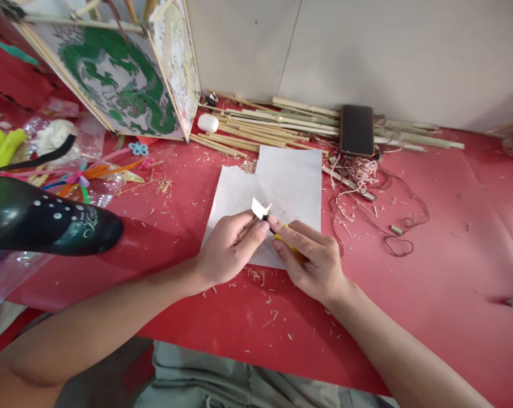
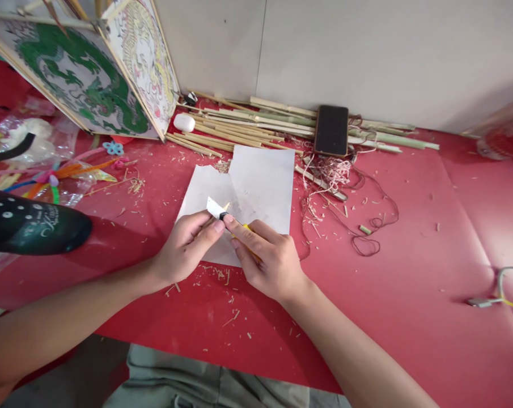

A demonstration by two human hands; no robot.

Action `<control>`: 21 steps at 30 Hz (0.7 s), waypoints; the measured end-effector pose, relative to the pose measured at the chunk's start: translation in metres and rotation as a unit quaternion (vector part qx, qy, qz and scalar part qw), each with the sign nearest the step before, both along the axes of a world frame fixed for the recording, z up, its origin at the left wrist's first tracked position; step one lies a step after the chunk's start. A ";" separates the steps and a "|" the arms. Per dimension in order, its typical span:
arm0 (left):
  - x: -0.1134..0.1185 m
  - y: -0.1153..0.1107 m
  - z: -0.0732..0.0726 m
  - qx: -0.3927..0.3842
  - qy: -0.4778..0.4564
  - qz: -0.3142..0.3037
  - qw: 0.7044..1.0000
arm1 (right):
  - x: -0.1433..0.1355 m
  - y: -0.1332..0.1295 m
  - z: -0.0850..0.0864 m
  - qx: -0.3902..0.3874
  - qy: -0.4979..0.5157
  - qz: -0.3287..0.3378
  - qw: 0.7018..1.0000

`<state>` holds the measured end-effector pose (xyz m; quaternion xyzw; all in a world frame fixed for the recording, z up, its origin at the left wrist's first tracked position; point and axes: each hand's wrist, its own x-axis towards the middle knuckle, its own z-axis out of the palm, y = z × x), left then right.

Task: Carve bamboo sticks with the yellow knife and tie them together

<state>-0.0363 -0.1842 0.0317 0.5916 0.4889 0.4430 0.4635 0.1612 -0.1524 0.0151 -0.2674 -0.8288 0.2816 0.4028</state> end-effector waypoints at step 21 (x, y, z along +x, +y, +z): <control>0.000 0.001 0.000 0.039 0.093 0.039 0.994 | 0.000 0.005 0.004 -0.004 0.000 0.003 1.000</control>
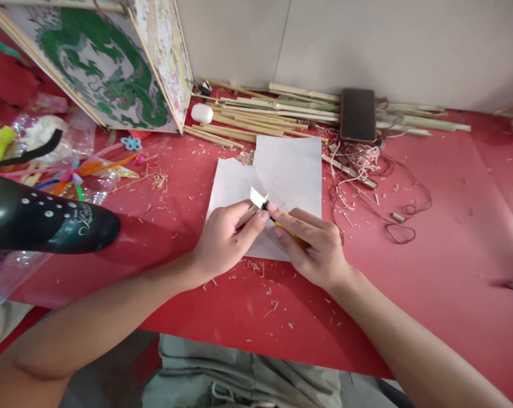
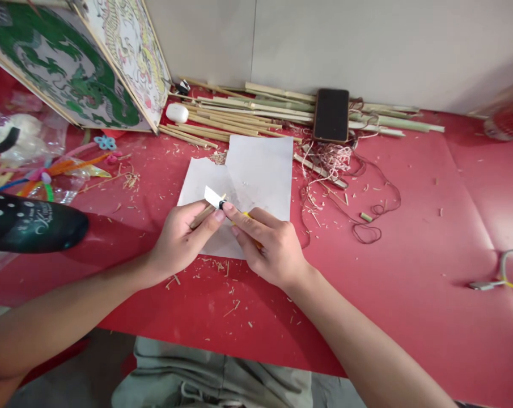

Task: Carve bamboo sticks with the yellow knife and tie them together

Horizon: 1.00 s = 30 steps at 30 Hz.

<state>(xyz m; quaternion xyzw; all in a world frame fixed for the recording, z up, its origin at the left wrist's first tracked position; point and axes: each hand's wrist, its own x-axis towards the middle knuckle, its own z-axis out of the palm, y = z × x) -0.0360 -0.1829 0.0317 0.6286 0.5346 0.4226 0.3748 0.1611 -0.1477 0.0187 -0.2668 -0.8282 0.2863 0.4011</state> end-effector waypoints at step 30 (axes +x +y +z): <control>-0.003 0.001 0.006 0.077 0.096 0.031 0.992 | -0.002 -0.008 -0.002 0.021 -0.085 -0.122 0.989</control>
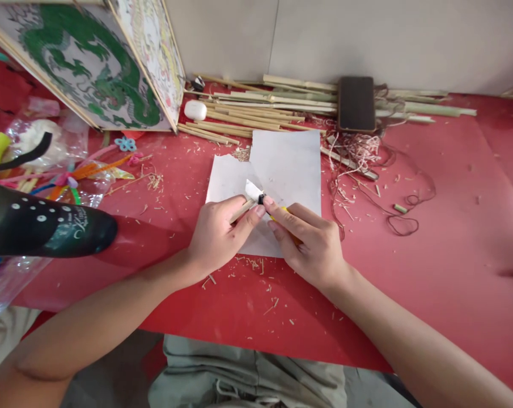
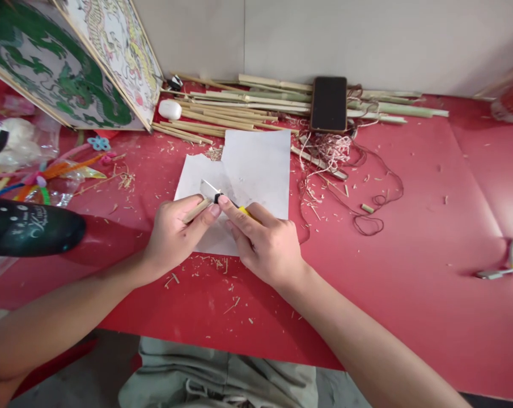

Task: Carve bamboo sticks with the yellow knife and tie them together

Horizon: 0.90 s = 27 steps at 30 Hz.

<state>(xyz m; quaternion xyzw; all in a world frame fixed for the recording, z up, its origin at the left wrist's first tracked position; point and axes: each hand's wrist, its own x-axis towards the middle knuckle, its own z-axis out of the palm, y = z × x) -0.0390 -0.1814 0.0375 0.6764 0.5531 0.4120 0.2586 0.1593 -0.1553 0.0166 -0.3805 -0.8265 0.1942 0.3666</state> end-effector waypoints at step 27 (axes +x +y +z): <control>0.000 0.004 -0.003 -0.134 -0.317 -0.025 0.939 | 0.006 0.010 0.000 0.011 0.068 0.094 0.993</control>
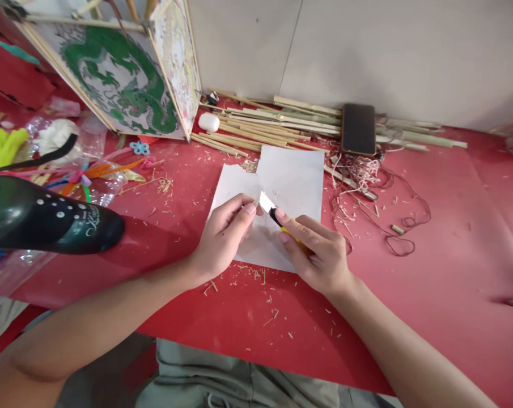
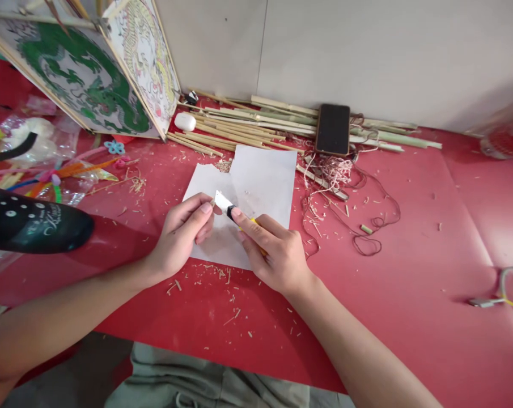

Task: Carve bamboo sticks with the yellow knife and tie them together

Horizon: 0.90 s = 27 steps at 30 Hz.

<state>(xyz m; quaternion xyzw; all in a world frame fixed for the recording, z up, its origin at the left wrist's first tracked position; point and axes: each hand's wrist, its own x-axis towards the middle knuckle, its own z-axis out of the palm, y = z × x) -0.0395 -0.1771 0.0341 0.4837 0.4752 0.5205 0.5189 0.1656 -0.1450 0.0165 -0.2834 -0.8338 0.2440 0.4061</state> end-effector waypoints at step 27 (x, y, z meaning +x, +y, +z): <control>0.001 -0.004 0.000 0.068 0.132 -0.058 0.987 | -0.001 0.002 0.001 -0.037 0.056 0.097 0.993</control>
